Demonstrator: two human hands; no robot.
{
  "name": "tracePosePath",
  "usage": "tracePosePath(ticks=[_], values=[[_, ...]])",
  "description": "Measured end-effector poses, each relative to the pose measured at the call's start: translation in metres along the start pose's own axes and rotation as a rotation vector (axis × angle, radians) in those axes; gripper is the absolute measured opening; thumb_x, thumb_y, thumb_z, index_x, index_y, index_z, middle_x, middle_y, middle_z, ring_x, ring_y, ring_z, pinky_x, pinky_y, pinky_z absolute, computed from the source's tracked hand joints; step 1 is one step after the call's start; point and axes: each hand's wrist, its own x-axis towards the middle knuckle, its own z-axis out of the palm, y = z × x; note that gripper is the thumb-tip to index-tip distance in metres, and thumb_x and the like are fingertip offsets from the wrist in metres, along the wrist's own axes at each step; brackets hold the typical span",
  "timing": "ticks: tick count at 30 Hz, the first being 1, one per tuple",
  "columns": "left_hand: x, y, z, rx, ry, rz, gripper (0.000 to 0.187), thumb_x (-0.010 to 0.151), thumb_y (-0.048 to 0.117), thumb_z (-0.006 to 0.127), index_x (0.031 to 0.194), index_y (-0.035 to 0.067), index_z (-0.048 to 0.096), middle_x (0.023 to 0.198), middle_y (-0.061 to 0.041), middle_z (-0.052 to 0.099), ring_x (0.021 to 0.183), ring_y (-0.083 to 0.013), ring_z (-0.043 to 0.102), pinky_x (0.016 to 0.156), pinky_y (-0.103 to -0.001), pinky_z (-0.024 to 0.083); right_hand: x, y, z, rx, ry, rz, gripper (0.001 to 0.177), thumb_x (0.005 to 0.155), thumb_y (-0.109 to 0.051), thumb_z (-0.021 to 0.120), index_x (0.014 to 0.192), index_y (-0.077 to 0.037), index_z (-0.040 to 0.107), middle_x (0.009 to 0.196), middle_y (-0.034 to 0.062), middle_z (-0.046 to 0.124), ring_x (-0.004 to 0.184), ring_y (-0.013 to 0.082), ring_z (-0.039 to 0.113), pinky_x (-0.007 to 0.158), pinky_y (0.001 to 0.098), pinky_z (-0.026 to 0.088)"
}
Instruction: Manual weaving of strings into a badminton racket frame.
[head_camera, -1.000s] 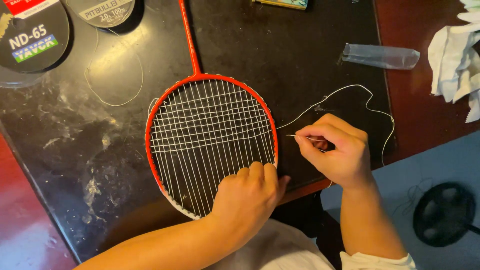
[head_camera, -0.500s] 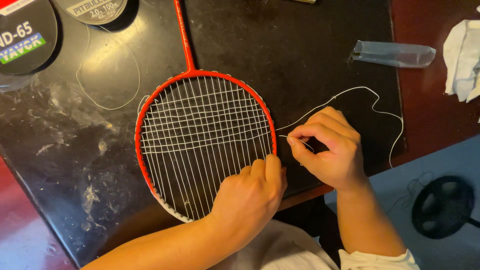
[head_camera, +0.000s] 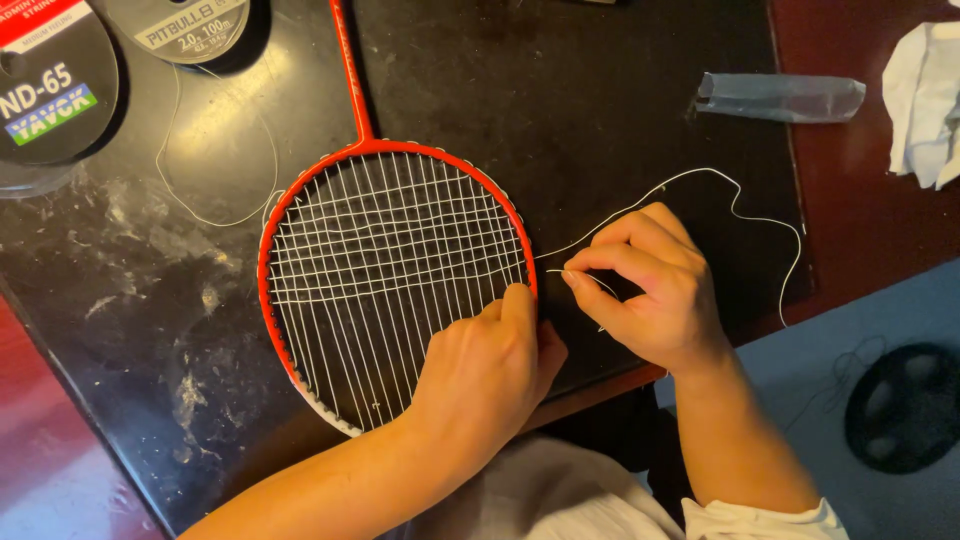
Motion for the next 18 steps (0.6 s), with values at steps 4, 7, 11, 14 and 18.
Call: tracePosePath(ticks=[4, 7, 11, 14, 18], values=[[-0.002, 0.002, -0.004, 0.012, 0.070, 0.012, 0.026, 0.094, 0.020, 0.069, 0.088, 0.000, 0.054, 0.069, -0.016, 0.065, 0.051, -0.0337, 0.065, 0.042, -0.044, 0.050, 0.000, 0.000, 0.000, -0.001, 0.002, -0.008, 0.016, 0.076, -0.003, 0.083, 0.088, -0.007, 0.074, 0.086, 0.0043, 0.065, 0.084, 0.0227, 0.061, 0.073, 0.0343, 0.050], [-0.003, 0.002, -0.004, 0.058, 0.104, 0.041, 0.026, 0.095, 0.019, 0.070, 0.086, 0.001, 0.054, 0.069, -0.016, 0.065, 0.052, -0.0336, 0.065, 0.042, -0.043, 0.050, 0.002, -0.001, 0.000, 0.000, 0.008, -0.014, 0.016, 0.077, -0.003, 0.084, 0.088, -0.007, 0.074, 0.085, 0.0034, 0.065, 0.083, 0.0221, 0.060, 0.074, 0.0342, 0.049], [0.010, 0.003, -0.005, 0.036, 0.087, -0.039, 0.027, 0.087, 0.019, 0.074, 0.076, 0.002, 0.056, 0.064, -0.018, 0.066, 0.049, -0.0362, 0.064, 0.042, -0.044, 0.049, 0.002, -0.003, -0.002, -0.031, -0.004, -0.039, 0.015, 0.077, -0.005, 0.084, 0.087, -0.008, 0.074, 0.084, 0.0020, 0.065, 0.084, 0.0221, 0.061, 0.076, 0.0345, 0.047], [0.010, 0.003, -0.005, -0.022, 0.151, 0.000, 0.023, 0.081, 0.015, 0.075, 0.073, 0.002, 0.058, 0.060, -0.018, 0.065, 0.050, -0.0351, 0.065, 0.046, -0.043, 0.051, 0.001, -0.008, -0.004, -0.033, -0.023, -0.018, 0.014, 0.076, -0.007, 0.083, 0.086, -0.009, 0.073, 0.084, 0.0024, 0.065, 0.083, 0.0221, 0.061, 0.076, 0.0359, 0.044], [0.012, 0.006, -0.012, -0.083, 0.153, -0.047, 0.024, 0.080, 0.014, 0.075, 0.069, 0.002, 0.058, 0.056, -0.017, 0.063, 0.047, -0.0319, 0.066, 0.043, -0.039, 0.052, -0.002, -0.013, -0.003, -0.001, -0.004, 0.026, 0.013, 0.078, -0.007, 0.081, 0.085, -0.010, 0.071, 0.085, 0.0019, 0.066, 0.085, 0.0213, 0.061, 0.078, 0.0366, 0.042]])
